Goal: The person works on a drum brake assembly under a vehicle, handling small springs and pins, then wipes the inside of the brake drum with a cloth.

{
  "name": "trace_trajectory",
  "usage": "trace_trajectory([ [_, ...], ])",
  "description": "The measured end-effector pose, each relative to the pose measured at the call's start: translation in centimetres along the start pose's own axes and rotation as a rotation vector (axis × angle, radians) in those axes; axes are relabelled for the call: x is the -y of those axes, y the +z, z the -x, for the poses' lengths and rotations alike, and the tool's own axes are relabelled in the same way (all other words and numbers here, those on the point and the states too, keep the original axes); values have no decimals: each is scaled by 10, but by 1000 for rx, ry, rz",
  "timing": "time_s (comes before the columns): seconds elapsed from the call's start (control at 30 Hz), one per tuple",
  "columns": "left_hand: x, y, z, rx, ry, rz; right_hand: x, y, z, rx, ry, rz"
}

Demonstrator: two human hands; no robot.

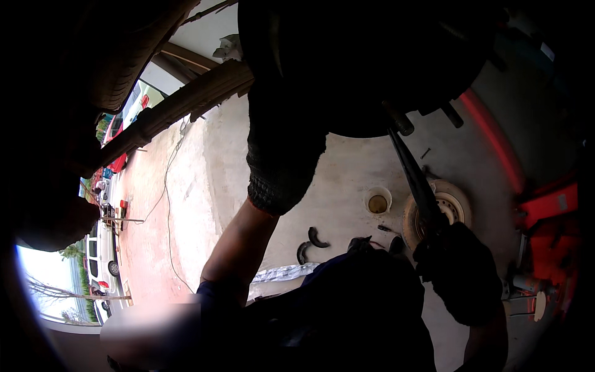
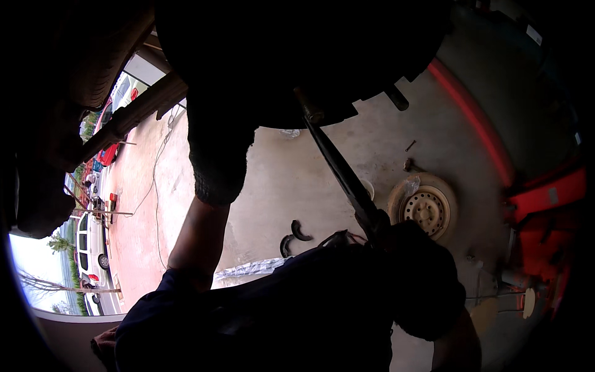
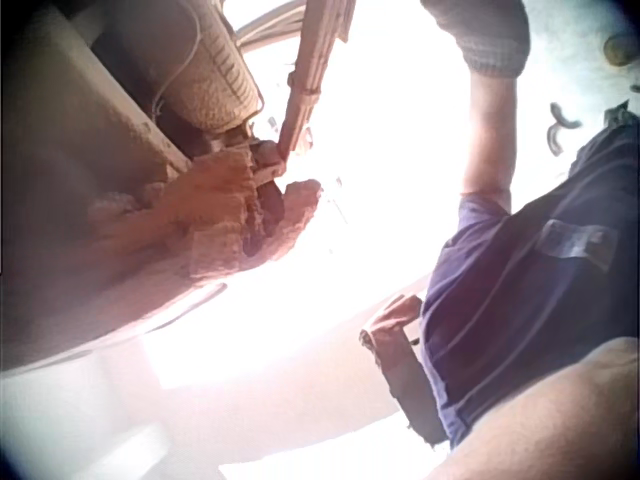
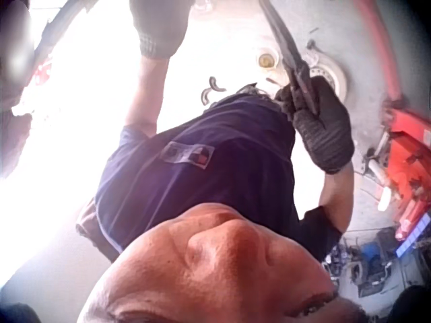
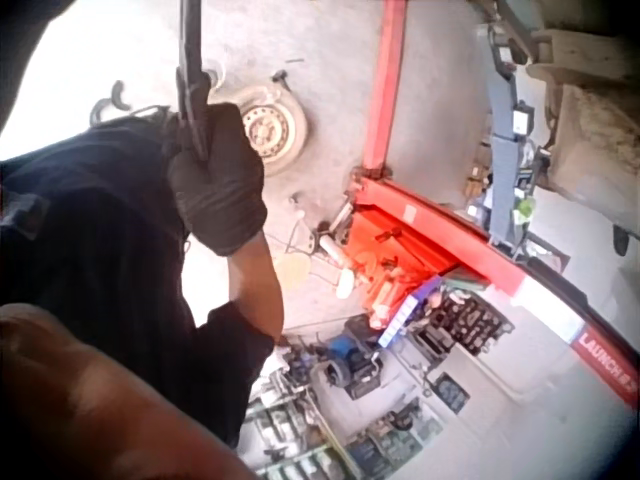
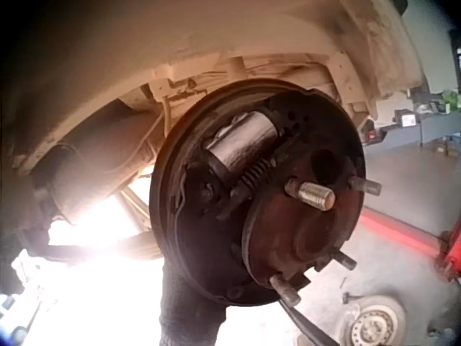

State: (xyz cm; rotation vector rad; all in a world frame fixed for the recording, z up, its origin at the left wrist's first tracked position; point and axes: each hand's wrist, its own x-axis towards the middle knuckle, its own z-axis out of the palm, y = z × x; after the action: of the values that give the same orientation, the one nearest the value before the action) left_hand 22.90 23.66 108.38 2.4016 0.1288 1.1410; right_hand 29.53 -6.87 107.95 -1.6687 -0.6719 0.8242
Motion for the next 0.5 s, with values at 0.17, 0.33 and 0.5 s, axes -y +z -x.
trace_trajectory([
  [0.17, -7, -19, -2, -1, 16, -199, 9, 8, -11, 58, -347, 408],
  [0.33, -3, 10, -13, -139, 211, -330, 8, 10, -11, -59, -410, 354],
  [0.5, 8, -11, -15, -133, 248, -241, 32, 12, -9, 46, -287, 361],
])
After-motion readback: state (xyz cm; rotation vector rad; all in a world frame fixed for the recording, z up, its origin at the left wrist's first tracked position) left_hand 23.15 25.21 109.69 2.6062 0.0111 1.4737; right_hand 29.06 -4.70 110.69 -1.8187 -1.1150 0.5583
